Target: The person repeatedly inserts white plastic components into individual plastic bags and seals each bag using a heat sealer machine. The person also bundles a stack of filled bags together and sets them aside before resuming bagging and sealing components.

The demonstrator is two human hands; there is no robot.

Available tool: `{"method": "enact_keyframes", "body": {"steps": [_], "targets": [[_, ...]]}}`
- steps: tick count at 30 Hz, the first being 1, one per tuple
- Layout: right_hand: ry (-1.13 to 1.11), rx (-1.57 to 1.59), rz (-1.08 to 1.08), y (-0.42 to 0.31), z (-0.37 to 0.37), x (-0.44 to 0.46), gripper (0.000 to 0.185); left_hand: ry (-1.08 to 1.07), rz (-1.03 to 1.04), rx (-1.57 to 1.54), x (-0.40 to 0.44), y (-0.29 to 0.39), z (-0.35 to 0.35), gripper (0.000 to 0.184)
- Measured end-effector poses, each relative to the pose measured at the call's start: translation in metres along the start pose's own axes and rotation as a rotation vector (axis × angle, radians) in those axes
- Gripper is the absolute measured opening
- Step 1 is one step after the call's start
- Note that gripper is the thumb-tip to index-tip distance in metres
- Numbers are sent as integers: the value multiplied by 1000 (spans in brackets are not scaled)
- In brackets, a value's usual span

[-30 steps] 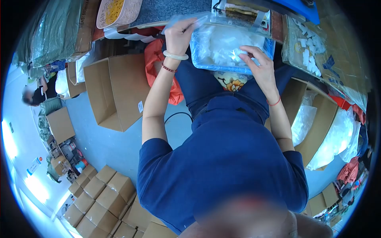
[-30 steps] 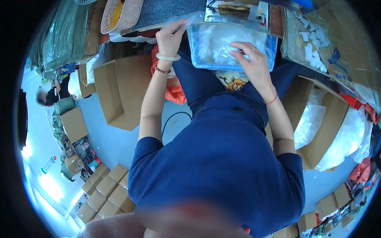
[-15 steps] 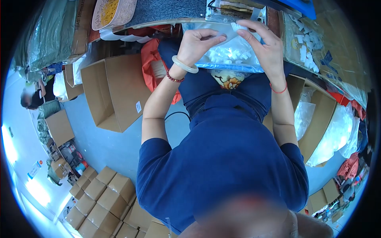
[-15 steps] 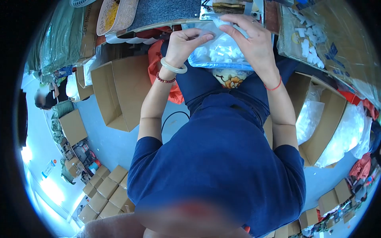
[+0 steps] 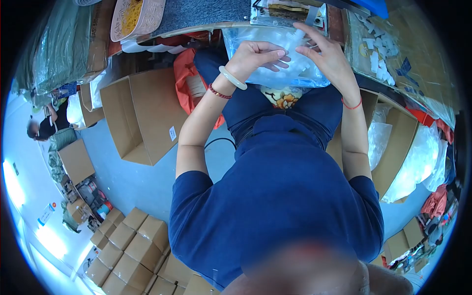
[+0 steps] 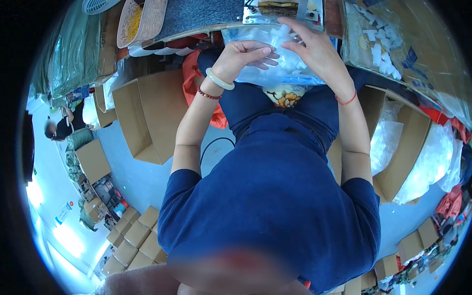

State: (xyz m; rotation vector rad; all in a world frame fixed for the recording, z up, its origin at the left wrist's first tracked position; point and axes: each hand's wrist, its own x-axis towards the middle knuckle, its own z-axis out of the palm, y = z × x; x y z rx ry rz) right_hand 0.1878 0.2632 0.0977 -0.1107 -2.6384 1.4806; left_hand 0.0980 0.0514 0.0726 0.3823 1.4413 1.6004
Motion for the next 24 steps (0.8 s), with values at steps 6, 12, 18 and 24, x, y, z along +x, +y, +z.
{"method": "enact_keyframes", "body": {"steps": [6, 12, 18, 24], "targets": [[-189, 19, 28, -1, -20, 5, 51, -35, -45, -16, 0, 0, 2, 31], [-262, -53, 6, -2, -20, 6, 50, -52, -49, 0, -2, -2, 3, 30], [-16, -61, -37, 12, -14, -1, 48, -60, -124, -259, 13, -14, 0, 27], [274, -44, 64, 20, -37, -18, 39, -38, -44, -404, 62, -1, -13, 29]]}}
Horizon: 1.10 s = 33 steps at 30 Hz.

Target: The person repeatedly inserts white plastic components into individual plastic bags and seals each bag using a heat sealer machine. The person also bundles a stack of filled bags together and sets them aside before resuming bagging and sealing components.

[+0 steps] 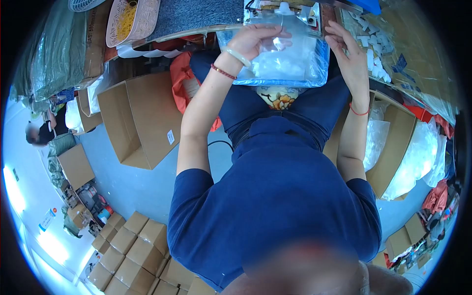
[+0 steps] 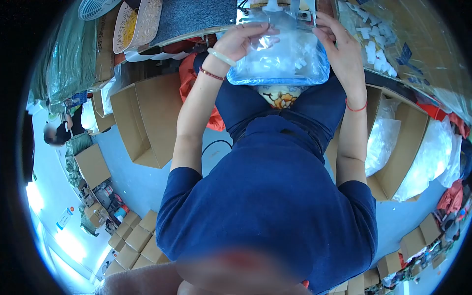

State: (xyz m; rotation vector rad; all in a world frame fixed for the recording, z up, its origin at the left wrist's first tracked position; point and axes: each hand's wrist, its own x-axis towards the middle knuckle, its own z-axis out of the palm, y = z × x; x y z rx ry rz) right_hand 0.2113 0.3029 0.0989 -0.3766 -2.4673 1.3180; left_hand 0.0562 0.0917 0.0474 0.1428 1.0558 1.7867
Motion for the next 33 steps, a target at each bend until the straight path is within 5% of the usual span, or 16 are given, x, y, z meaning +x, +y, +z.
{"method": "enact_keyframes", "body": {"steps": [15, 19, 21, 26, 27, 30, 31, 33], "targets": [[139, 19, 13, 16, -11, -21, 27, 42, 51, -8, 8, -3, -5, 34], [-158, 18, 131, 11, -19, -60, 23, 269, 185, 433, -51, -3, -29, 33], [-269, 18, 254, 51, -5, -81, 23, 513, 267, 479, -68, -21, -72, 31], [277, -482, -41, 217, 56, -37, 39, 964, 382, 806, -13, -95, -220, 44], [328, -431, -41, 233, 64, -21, 40, 926, 302, 581, 0, -101, -227, 49], [331, -206, 33, 288, 84, 21, 46, 841, 37, 573, -3, -69, -196, 50], [326, -206, 28, 295, 78, 23, 46, 851, 85, 448, -2, -69, -204, 42], [250, -527, -6, 303, 71, 30, 56, 846, 45, 265, -6, -57, -203, 36]]}}
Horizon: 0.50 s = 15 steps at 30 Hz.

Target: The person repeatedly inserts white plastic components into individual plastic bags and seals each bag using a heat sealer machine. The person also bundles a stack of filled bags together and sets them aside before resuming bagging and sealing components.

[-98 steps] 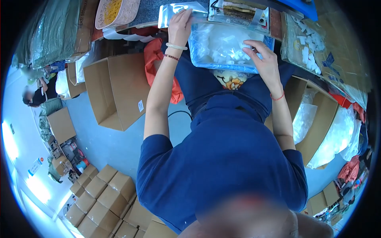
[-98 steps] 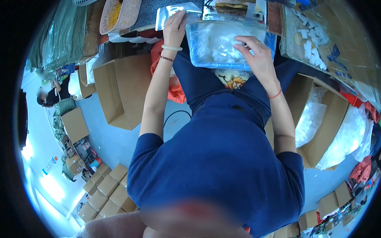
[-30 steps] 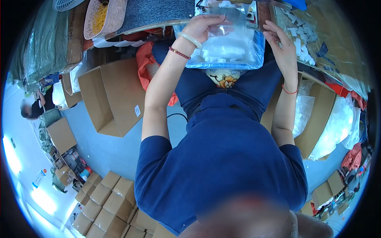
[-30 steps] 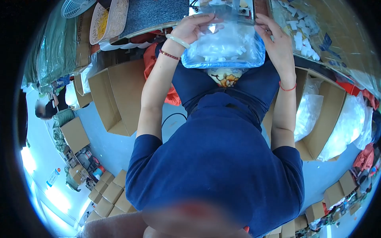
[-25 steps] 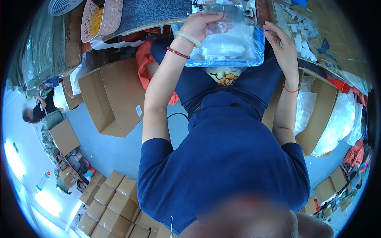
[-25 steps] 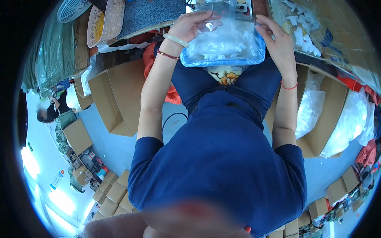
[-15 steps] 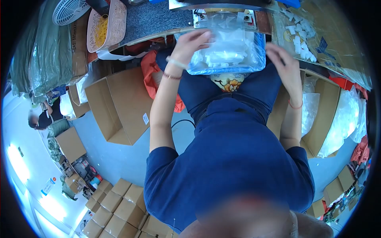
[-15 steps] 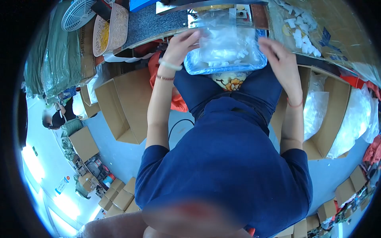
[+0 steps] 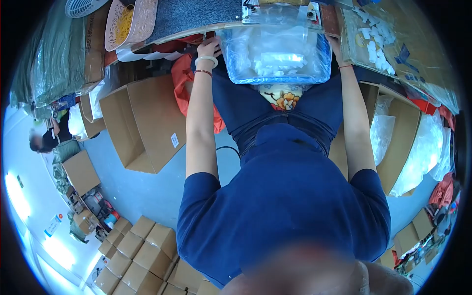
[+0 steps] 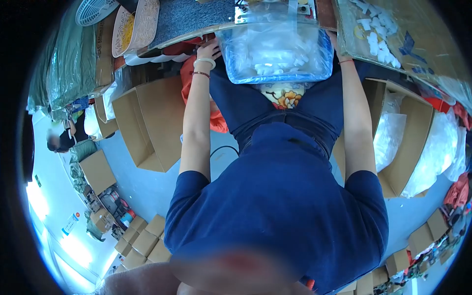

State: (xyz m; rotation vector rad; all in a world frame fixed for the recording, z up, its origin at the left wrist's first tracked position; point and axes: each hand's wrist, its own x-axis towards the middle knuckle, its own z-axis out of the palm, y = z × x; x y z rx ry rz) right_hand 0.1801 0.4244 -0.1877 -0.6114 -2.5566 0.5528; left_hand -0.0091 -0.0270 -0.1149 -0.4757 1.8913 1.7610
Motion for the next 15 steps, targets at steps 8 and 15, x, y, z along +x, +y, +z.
{"method": "enact_keyframes", "body": {"steps": [8, 15], "targets": [[-4, 656, 111, -17, -5, -20, 44, -7, 419, 6, 16, -5, 21, 30], [-192, 671, 597, -90, -100, -69, 35, -110, 383, 107, -86, 8, -21, 22]]}}
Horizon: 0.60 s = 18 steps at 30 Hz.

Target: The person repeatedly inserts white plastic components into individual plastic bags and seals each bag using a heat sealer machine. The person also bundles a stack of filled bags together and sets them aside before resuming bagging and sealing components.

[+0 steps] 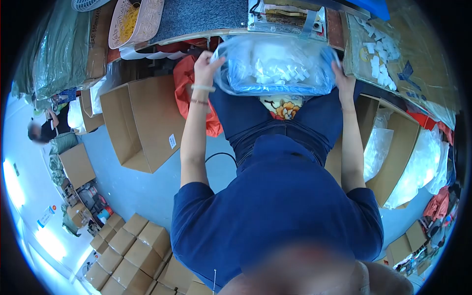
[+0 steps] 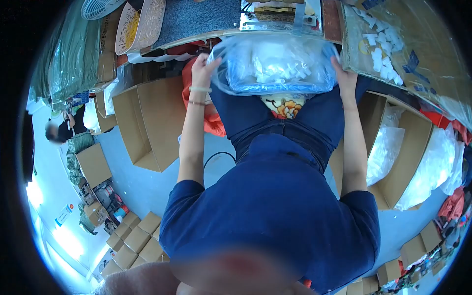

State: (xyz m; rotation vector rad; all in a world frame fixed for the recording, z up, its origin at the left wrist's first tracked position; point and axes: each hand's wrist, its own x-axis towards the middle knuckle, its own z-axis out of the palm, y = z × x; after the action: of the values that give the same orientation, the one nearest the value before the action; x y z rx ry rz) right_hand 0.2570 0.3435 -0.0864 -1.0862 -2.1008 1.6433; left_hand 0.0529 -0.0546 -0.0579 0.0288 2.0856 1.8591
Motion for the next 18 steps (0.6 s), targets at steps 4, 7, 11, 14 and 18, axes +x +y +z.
{"method": "enact_keyframes", "body": {"steps": [4, 7, 11, 14, 18], "targets": [[-57, -74, -125, -29, -36, -80, 26, 92, 33, 67, -75, 27, -32, 16], [40, 10, 22, -75, -75, -124, 24, 237, 233, 142, -116, 60, -63, 12], [129, -131, -162, -93, -131, -144, 23, 418, 348, 535, -144, 99, -70, 11], [-41, -409, -152, -82, -141, -120, 20, 162, 287, 1080, -124, 70, -111, 16], [-28, -404, -215, -85, -140, -125, 19, -238, -115, 1297, -140, 95, -116, 29]]}}
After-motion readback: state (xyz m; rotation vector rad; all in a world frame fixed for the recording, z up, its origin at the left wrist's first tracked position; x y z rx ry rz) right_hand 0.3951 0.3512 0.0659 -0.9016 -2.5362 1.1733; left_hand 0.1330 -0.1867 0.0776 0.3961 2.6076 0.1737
